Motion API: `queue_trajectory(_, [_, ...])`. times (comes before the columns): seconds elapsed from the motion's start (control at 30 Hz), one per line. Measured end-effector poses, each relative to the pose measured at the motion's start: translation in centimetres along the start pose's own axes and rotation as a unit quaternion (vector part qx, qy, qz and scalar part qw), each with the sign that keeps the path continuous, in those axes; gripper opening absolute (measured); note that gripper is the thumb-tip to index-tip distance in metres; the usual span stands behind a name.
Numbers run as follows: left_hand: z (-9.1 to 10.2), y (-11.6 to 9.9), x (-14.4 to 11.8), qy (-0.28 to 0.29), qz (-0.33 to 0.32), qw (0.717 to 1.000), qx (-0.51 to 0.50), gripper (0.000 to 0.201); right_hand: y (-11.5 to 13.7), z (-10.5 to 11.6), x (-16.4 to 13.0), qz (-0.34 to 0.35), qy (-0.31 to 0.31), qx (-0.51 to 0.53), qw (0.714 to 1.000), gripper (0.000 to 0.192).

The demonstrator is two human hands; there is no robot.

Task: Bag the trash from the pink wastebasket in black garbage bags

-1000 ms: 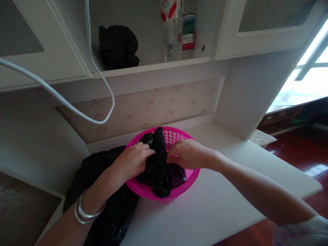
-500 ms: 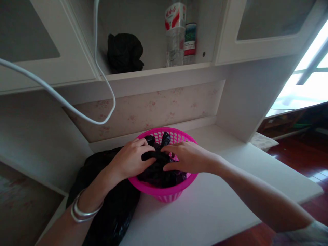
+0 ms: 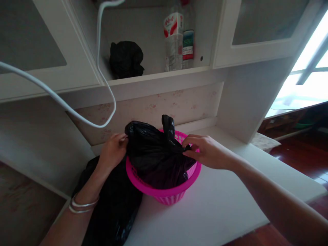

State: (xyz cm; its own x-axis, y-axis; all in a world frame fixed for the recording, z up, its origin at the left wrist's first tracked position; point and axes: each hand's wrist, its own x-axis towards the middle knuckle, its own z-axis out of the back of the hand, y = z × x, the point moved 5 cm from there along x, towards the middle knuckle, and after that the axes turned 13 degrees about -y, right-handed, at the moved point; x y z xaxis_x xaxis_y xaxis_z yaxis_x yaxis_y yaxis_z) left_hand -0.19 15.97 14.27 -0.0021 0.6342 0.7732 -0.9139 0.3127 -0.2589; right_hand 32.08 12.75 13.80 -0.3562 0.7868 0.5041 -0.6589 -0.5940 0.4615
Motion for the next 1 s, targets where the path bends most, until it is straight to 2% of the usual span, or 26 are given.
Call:
queue_trajectory(0.07, [0.4,-1.4,-0.2,-0.014,-0.011,1.000,-0.026,0.032,0.2,0.2,-0.2,-0.004,-0.012,0.016,1.000,0.017])
queue_trajectory(0.17, [1.1,-5.6,-1.1,-0.005,-0.104,0.990,-0.092,0.052,1.3,0.2,-0.2,0.018,-0.024,0.038,0.999,0.024])
queue_trajectory(0.27, [1.4,-8.6,-2.0,0.058,-0.191,0.969,-0.144,0.051,1.3,0.2,-0.2,-0.026,-0.030,0.068,0.997,0.020])
queue_trajectory(0.33, [1.1,-8.8,-2.2,0.115,-0.200,0.957,-0.175,0.042,0.5,0.3,-0.3,-0.077,-0.030,0.127,0.988,0.018])
queue_trajectory(0.4, [0.9,-7.3,-1.9,0.122,-0.161,0.957,-0.210,0.033,-0.5,0.6,-0.6,-0.107,-0.047,0.216,0.969,0.015])
queue_trajectory(0.43, [0.9,-5.9,-1.4,0.098,-0.111,0.964,-0.221,0.029,-1.2,0.9,-0.8,-0.117,-0.066,0.258,0.957,0.015])
queue_trajectory(0.5, [0.9,-2.3,-0.3,0.016,0.037,0.973,-0.226,0.024,-2.6,1.6,-1.3,-0.135,-0.110,0.320,0.931,0.022])
queue_trajectory(0.57, [0.5,1.1,0.3,-0.041,0.167,0.961,-0.219,0.018,-4.3,2.3,-2.3,-0.167,-0.137,0.358,0.908,0.029])
queue_trajectory(0.6, [0.3,2.4,0.5,-0.055,0.209,0.951,-0.220,0.019,-5.1,2.4,-2.8,-0.186,-0.135,0.374,0.898,0.031])
queue_trajectory(0.7, [0.2,3.8,0.2,-0.081,0.255,0.932,-0.245,0.027,-7.2,2.7,-4.3,-0.226,-0.121,0.425,0.868,0.043])
queue_trajectory(0.77, [1.5,2.8,-0.8,-0.129,0.257,0.923,-0.256,0.028,-8.0,3.1,-4.9,-0.253,-0.145,0.422,0.858,0.039])
queue_trajectory(0.83, [3.7,-0.2,-2.0,-0.176,0.207,0.930,-0.247,0.020,-8.0,4.0,-5.0,-0.291,-0.223,0.392,0.844,0.026])
queue_trajectory(0.87, [4.7,-2.6,-2.4,-0.175,0.130,0.951,-0.221,0.012,-7.5,4.7,-5.0,-0.299,-0.266,0.377,0.835,0.021])
queue_trajectory(0.9, [5.2,-5.4,-2.8,-0.125,0.022,0.971,-0.202,0.010,-6.7,5.4,-4.8,-0.294,-0.308,0.365,0.828,0.018])
queue_trajectory(0.93, [5.2,-8.4,-3.3,-0.047,-0.099,0.976,-0.186,0.014,-5.7,6.1,-4.6,-0.281,-0.342,0.349,0.826,0.016])
queue_trajectory(0.97, [5.2,-10.6,-3.7,-0.010,-0.177,0.969,-0.170,0.018,-4.5,6.6,-4.2,-0.264,-0.354,0.324,0.837,0.017])
queue_trajectory(1.0, [4.9,-12.2,-3.9,0.021,-0.230,0.959,-0.164,0.023,-3.4,6.9,-3.8,-0.247,-0.337,0.289,0.861,0.019])
